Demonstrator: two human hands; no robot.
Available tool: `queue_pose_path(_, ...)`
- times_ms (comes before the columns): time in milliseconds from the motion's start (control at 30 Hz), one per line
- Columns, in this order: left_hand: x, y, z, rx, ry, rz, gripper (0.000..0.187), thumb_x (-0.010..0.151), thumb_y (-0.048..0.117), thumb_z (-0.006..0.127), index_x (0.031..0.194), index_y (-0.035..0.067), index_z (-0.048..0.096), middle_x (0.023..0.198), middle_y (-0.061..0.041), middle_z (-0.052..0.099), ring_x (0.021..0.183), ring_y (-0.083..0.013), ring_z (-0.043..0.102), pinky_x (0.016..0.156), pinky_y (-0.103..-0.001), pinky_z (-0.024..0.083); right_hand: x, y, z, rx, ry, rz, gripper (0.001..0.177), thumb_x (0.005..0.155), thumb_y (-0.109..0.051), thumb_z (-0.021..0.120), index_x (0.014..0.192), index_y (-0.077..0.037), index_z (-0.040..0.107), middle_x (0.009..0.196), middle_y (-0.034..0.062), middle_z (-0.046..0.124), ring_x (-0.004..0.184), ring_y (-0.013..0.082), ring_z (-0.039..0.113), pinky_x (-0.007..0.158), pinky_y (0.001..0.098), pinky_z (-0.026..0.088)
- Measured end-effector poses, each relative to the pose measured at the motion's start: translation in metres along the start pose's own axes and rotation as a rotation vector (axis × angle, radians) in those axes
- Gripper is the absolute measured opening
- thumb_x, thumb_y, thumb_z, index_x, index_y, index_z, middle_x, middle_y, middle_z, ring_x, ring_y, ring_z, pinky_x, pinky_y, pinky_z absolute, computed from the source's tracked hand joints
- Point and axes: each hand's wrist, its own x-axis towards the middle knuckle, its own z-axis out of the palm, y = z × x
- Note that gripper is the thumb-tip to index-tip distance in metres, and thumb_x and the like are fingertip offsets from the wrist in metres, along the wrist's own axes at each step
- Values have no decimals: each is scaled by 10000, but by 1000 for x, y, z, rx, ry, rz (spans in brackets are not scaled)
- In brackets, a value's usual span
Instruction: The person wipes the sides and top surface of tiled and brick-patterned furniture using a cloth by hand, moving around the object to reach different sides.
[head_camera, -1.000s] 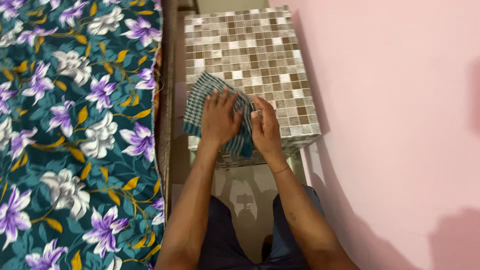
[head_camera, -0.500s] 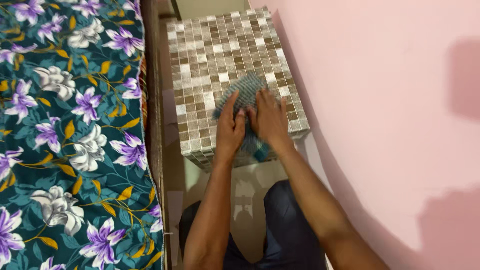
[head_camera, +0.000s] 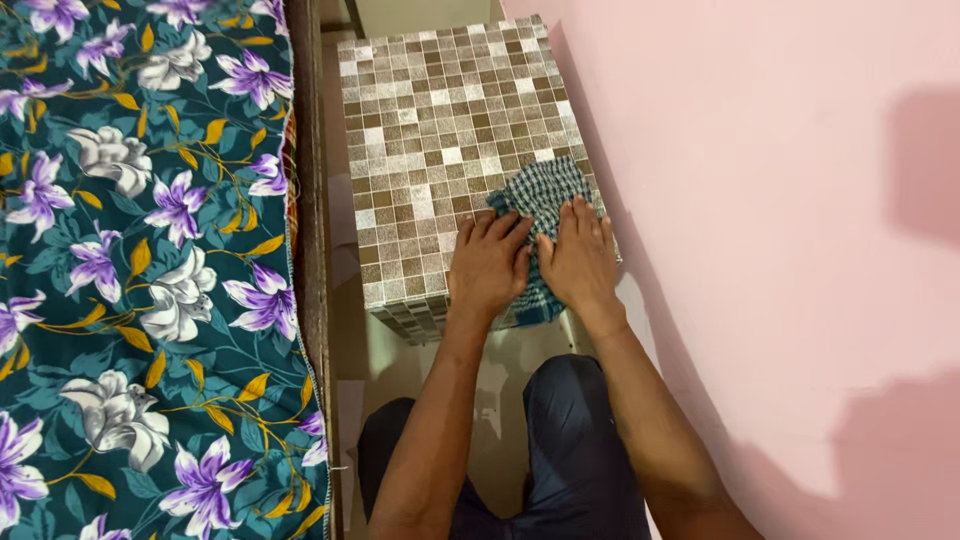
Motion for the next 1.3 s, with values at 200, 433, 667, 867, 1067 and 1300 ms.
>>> queue_pose_path(200, 1, -2, 3, 20, -66, -11, 461, 942, 313, 578, 1375, 169, 642, 1452, -122, 586, 1359, -348, 489, 1171, -515, 298, 101, 20, 3, -40, 50, 49, 606, 1041, -369, 496, 1446, 76, 430, 1569, 309, 375, 1469, 466, 335, 1198, 583, 207)
queue_pose_path(433, 6, 0, -3, 27, -150, -89, 370, 978, 376, 592, 1264, 161, 689, 1493, -82, 588, 1414, -313, 486, 1218, -496, 290, 66, 19, -2, 76, 44, 80, 634, 1023, -342, 533, 1473, 85, 401, 1562, 335, 364, 1434, 494, 357, 1205, 564, 241)
queue_pose_path(667, 3, -4, 6, -11, -75, -57, 499, 931, 317, 586, 1378, 97, 618, 1448, -133, 593, 1376, -338, 505, 1197, -521, 311, 5, 19, -6, 10, 55, 75, 618, 1042, -313, 532, 1489, 92, 399, 1568, 337, 368, 1471, 485, 336, 1226, 570, 223)
queue_pose_path(867, 2, -2, 10, 16, -19, -22, 560, 922, 295, 562, 1459, 137, 564, 1508, -172, 531, 1353, -347, 505, 1169, -536, 311, 47, 7, -8, 16, 17, 89, 607, 1056, -300, 508, 1498, 95, 377, 1565, 349, 351, 1457, 499, 324, 1210, 552, 245)
queue_pose_path(1067, 1, -5, 12, -11, 10, -32, 540, 909, 217, 564, 1446, 162, 589, 1515, -161, 530, 1363, -341, 516, 1189, -526, 324, -17, -19, 4, 20, 38, -43, 604, 1045, -300, 534, 1500, 72, 397, 1571, 326, 360, 1470, 478, 342, 1206, 558, 267)
queue_pose_path(1300, -1, -8, 14, 21, 19, -66, 584, 836, 134, 614, 1420, 133, 599, 1519, -191, 517, 1297, -395, 521, 1166, -490, 344, 56, -9, 11, 90, 67, -41, 589, 1028, -289, 585, 1468, 74, 437, 1553, 323, 386, 1447, 472, 357, 1192, 563, 278)
